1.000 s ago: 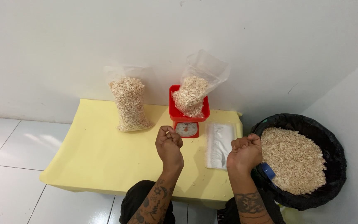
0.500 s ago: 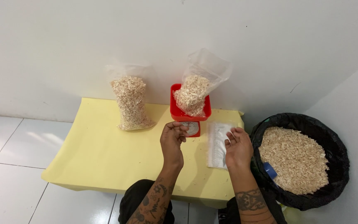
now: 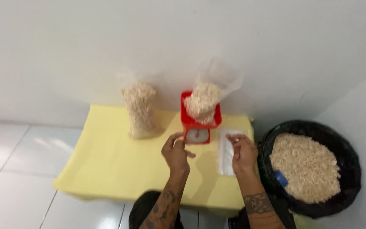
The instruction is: Scooping wood shavings from a large bin into small plastic bags and weighing them on a scale.
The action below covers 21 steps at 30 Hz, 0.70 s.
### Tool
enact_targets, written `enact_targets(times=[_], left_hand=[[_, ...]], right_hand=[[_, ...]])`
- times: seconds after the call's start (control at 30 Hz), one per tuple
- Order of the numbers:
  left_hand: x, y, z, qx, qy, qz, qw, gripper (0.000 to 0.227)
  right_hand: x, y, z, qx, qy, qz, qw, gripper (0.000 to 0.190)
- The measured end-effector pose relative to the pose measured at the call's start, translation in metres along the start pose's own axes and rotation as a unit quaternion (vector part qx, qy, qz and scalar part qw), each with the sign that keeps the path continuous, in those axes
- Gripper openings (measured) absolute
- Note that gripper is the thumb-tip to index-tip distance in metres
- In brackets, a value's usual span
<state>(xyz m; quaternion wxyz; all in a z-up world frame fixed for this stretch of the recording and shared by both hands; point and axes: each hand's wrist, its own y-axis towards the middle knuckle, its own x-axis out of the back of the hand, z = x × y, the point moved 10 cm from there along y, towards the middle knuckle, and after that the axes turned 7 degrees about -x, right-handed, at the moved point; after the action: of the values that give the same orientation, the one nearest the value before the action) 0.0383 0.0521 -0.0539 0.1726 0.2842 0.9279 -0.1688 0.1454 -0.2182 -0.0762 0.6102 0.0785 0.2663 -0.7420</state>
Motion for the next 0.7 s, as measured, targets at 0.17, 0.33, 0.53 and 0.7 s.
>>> enact_targets(times=[0.17,0.33,0.53,0.7], left_hand=[[-0.015,0.037,-0.003,-0.090,0.045,0.071,0.992,0.032],[-0.060,0.043,-0.042,-0.236,0.147,0.203,0.939,0.035],[-0.087,0.038,-0.054,-0.339,0.256,0.258,0.868,0.064],[-0.093,0.045,-0.027,-0.304,0.354,0.287,0.837,0.060]], right_hand=[[-0.034,0.011,-0.003,-0.052,-0.001,0.000,0.999,0.023],[-0.088,0.023,0.014,-0.022,-0.189,0.076,0.979,0.034],[-0.099,0.037,0.015,0.022,-0.365,0.070,0.928,0.080],[-0.105,0.056,-0.001,0.026,-0.468,0.085,0.879,0.051]])
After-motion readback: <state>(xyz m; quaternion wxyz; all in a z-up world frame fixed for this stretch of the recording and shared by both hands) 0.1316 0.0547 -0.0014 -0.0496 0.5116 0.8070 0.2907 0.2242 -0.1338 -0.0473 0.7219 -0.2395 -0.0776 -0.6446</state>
